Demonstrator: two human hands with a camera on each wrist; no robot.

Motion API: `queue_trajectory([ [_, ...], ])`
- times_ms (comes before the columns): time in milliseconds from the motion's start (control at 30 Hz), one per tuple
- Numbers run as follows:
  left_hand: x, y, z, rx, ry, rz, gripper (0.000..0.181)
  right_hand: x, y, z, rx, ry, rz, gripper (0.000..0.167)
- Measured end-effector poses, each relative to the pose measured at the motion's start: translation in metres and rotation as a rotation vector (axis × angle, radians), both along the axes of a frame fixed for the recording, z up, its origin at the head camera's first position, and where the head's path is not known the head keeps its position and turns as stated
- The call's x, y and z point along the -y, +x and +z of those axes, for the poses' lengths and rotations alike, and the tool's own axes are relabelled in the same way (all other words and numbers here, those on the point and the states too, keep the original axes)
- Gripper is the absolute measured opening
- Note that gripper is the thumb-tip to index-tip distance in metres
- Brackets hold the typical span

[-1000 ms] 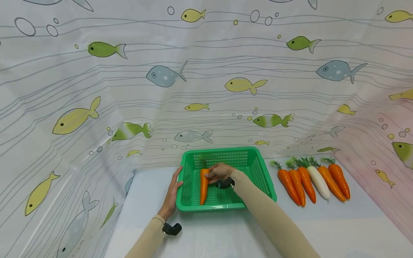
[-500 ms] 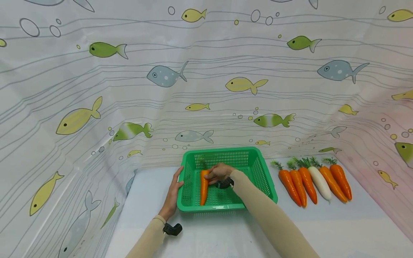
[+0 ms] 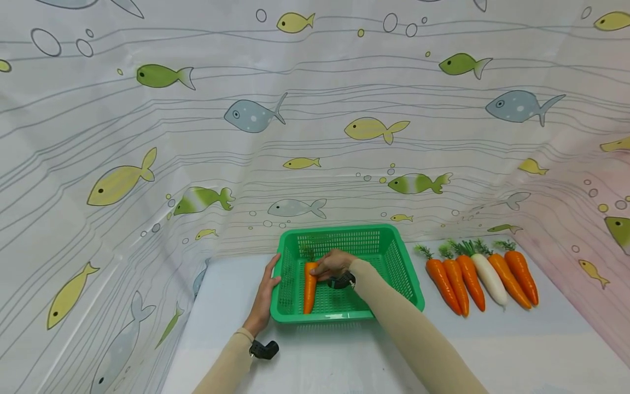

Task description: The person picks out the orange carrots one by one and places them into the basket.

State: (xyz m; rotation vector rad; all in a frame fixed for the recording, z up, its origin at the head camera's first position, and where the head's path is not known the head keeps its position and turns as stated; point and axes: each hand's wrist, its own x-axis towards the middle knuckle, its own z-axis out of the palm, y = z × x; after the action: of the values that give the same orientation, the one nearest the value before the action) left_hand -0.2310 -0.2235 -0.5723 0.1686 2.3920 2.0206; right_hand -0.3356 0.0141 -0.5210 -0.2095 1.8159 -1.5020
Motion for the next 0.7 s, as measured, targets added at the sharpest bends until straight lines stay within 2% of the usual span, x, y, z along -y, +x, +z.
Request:
queue_trajectory([
  [333, 0.000, 0.000, 0.001, 0.000, -0.004, -0.003, 0.060, 0.006, -0.002, -0.004, -0.028, 0.021, 0.006, 0.048],
  [700, -0.001, 0.000, -0.002, -0.008, -0.010, 0.001, 0.060, 0.011, 0.000, -0.005, -0.075, 0.050, -0.004, 0.041],
])
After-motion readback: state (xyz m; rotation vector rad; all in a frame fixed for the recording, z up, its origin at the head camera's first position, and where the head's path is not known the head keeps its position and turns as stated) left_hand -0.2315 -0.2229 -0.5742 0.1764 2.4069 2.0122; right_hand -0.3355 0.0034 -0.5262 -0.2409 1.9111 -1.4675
